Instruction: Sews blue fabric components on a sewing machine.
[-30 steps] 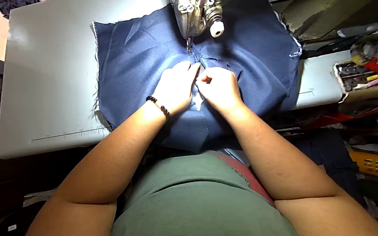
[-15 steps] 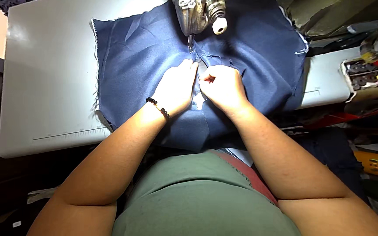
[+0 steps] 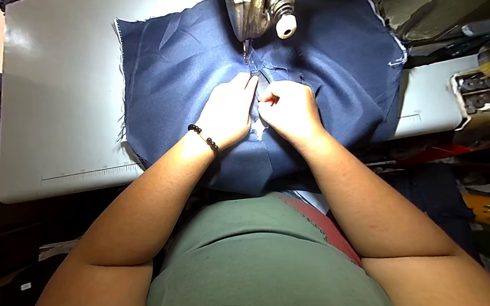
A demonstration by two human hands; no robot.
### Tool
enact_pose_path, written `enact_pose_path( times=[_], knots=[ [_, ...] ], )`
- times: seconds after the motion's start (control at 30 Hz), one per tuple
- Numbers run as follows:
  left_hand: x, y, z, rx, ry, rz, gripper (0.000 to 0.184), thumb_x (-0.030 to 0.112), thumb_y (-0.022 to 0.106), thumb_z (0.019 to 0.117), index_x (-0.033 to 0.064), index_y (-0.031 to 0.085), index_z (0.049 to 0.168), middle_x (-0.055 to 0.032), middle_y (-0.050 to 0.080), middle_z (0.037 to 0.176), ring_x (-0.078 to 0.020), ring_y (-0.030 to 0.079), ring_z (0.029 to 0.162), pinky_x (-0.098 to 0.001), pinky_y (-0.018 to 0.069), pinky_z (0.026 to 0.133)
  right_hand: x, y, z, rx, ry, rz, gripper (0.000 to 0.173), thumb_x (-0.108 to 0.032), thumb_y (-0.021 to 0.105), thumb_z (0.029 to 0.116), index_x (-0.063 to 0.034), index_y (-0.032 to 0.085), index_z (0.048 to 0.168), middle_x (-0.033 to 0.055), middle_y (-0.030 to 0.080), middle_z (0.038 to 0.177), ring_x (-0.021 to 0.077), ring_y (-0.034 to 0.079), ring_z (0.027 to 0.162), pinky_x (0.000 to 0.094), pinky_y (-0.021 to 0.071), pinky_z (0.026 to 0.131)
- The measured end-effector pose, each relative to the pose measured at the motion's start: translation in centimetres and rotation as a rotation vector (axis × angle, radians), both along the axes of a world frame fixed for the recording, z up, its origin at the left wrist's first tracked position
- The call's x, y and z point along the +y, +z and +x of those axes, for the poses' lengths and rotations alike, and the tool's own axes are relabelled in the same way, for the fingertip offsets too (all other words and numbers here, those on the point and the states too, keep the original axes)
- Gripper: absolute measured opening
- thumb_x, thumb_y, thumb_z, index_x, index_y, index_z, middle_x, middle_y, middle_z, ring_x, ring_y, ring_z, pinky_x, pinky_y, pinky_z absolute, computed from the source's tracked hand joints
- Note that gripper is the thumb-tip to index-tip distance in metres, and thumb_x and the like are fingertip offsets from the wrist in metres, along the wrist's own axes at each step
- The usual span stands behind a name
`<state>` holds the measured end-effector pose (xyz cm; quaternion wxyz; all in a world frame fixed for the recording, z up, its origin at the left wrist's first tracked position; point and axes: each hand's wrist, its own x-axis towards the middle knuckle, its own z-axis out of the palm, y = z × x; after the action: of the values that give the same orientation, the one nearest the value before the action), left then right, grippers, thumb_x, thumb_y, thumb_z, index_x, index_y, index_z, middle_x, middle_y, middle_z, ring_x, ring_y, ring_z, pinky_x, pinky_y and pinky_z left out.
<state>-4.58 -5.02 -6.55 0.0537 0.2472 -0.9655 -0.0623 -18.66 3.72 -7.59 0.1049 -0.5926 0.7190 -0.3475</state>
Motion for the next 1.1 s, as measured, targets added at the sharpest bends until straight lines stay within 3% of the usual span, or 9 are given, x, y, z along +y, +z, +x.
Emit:
enact_pose_path(
  times=[0.13,0.2,0.27,0.43,0.63,0.93,1.1],
  knots=[
    [0.0,-0.8,0.6,0.073,-0.006,0.034,0.064,0.009,0.052,0.0866,-0.0021,0.049,0.149,-0.0243,0.048,0.150,-0.0396,0.060,0.120,-0.0522,0.0486,0.094,-0.1,0.2,-0.1,0.010,0.012,0.042,0.011,-0.009,0.064,0.0853,-0.0031,0.073,0.086,0.0113,0.072,0.083,0.0268,0.069,0.082,0.0515,0.0509,0.074],
    [-0.1,-0.9,0.8,0.060,-0.017,0.042,0.065,0.010,0.051,0.0870,-0.0025,0.048,0.151,-0.0222,0.039,0.160,-0.0390,0.056,0.130,-0.0533,0.0470,0.099,-0.1,0.3,0.0,0.016,0.015,0.052,0.011,-0.009,0.064,0.0848,-0.0034,0.073,0.085,0.0114,0.071,0.083,0.0269,0.069,0.081,0.0520,0.0502,0.073],
    [-0.1,-0.8,0.7,0.010,-0.006,0.059,0.068,0.012,0.049,0.0881,-0.0011,0.043,0.154,-0.0181,0.033,0.165,-0.0347,0.044,0.145,-0.0546,0.0402,0.107,-0.2,0.5,0.0,0.019,0.013,0.082,0.010,-0.009,0.064,0.0851,-0.0037,0.072,0.084,0.0114,0.071,0.083,0.0274,0.069,0.082,0.0524,0.0498,0.074],
    [-0.1,-1.0,0.8,0.056,-0.003,0.105,0.065,0.012,0.049,0.0885,-0.0019,0.045,0.152,-0.0201,0.039,0.162,-0.0368,0.036,0.151,-0.0566,0.0335,0.115,-0.2,0.7,-0.2,0.041,0.025,0.095,0.012,-0.010,0.063,0.0866,-0.0033,0.073,0.085,0.0121,0.071,0.082,0.0284,0.070,0.083,0.0517,0.0513,0.073],
    [-0.5,-1.6,1.4,0.153,-0.042,0.104,0.053,0.013,0.045,0.0891,-0.0016,0.058,0.139,-0.0206,0.048,0.155,-0.0363,0.040,0.148,-0.0511,0.0326,0.118,-0.3,0.8,-0.5,0.043,0.056,0.077,0.012,-0.009,0.063,0.0866,-0.0025,0.073,0.084,0.0121,0.071,0.081,0.0271,0.069,0.080,0.0490,0.0514,0.070],
    [-3.4,-1.2,0.7,0.208,-0.077,0.061,0.040,0.005,0.046,0.0934,-0.0010,0.068,0.127,-0.0183,0.061,0.144,-0.0356,0.051,0.141,-0.0475,0.0377,0.117,-3.8,1.8,-0.8,0.030,0.039,0.192,0.018,-0.009,0.060,0.0915,-0.0011,0.076,0.096,0.0146,0.074,0.099,0.0284,0.070,0.097,0.0501,0.0522,0.085],
    [-3.6,-1.5,0.7,0.316,-0.102,0.032,0.036,0.000,0.047,0.0921,-0.0011,0.072,0.118,-0.0175,0.067,0.135,-0.0351,0.059,0.133,-0.0454,0.0440,0.112,-4.0,1.9,-1.1,0.030,0.038,0.185,0.016,-0.010,0.063,0.0904,-0.0012,0.076,0.096,0.0141,0.073,0.097,0.0272,0.069,0.094,0.0492,0.0523,0.082]
  ],
)
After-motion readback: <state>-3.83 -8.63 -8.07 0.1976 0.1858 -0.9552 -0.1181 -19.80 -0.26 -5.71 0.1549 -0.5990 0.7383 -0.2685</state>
